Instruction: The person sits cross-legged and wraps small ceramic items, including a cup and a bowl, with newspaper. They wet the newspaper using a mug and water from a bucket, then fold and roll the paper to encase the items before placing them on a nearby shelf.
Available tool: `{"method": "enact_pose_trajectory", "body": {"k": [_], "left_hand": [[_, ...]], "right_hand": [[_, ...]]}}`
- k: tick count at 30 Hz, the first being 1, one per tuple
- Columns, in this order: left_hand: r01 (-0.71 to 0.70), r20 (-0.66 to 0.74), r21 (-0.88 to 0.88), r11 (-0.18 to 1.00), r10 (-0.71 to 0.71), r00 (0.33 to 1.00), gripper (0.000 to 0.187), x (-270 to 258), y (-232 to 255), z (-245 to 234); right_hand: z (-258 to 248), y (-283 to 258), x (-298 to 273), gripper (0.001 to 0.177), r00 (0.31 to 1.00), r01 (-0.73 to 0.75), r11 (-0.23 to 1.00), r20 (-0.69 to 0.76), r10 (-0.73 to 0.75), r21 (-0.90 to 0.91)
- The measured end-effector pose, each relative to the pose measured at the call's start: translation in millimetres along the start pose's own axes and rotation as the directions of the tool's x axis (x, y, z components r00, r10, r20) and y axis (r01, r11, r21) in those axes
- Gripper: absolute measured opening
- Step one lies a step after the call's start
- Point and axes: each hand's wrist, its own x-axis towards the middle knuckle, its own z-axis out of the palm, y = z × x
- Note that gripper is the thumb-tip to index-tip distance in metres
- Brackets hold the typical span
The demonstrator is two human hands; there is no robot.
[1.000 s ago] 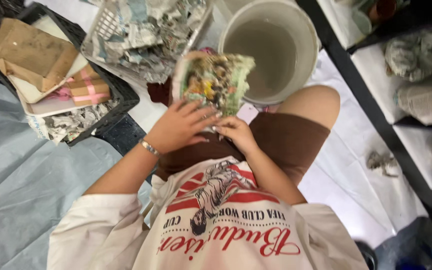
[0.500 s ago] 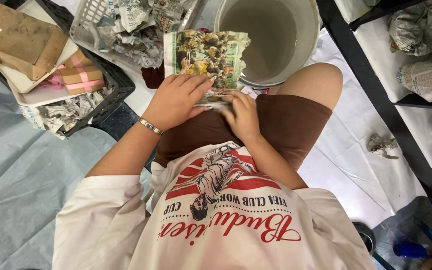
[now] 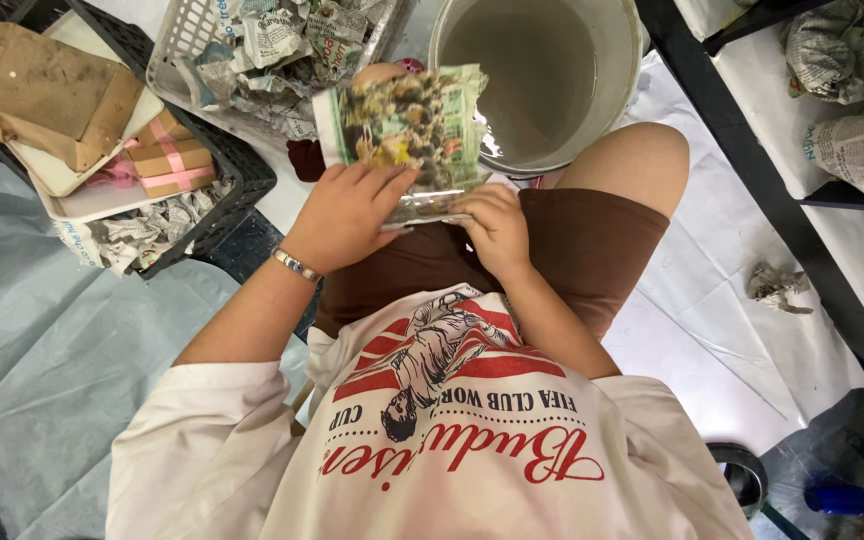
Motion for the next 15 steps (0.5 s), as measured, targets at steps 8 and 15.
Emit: {"method": "enact_pose_trajectory", "body": {"k": [8, 15], "left_hand": [[0.034, -0.033, -0.219, 0.975, -0.042, 0.999, 0.05, -1, -4, 6], [0.034, -0.159, -0.223, 0.974, -0.071, 0.985, 0.043, -2, -10, 1]], "right_hand": [[12, 25, -14, 0.014, 0.959, -0.281, 0.885, 0.138, 0.246, 0.372], [14, 36, 4, 0.025, 0.887, -0.462, 0.772, 0.224, 0.404, 0.437]]}}
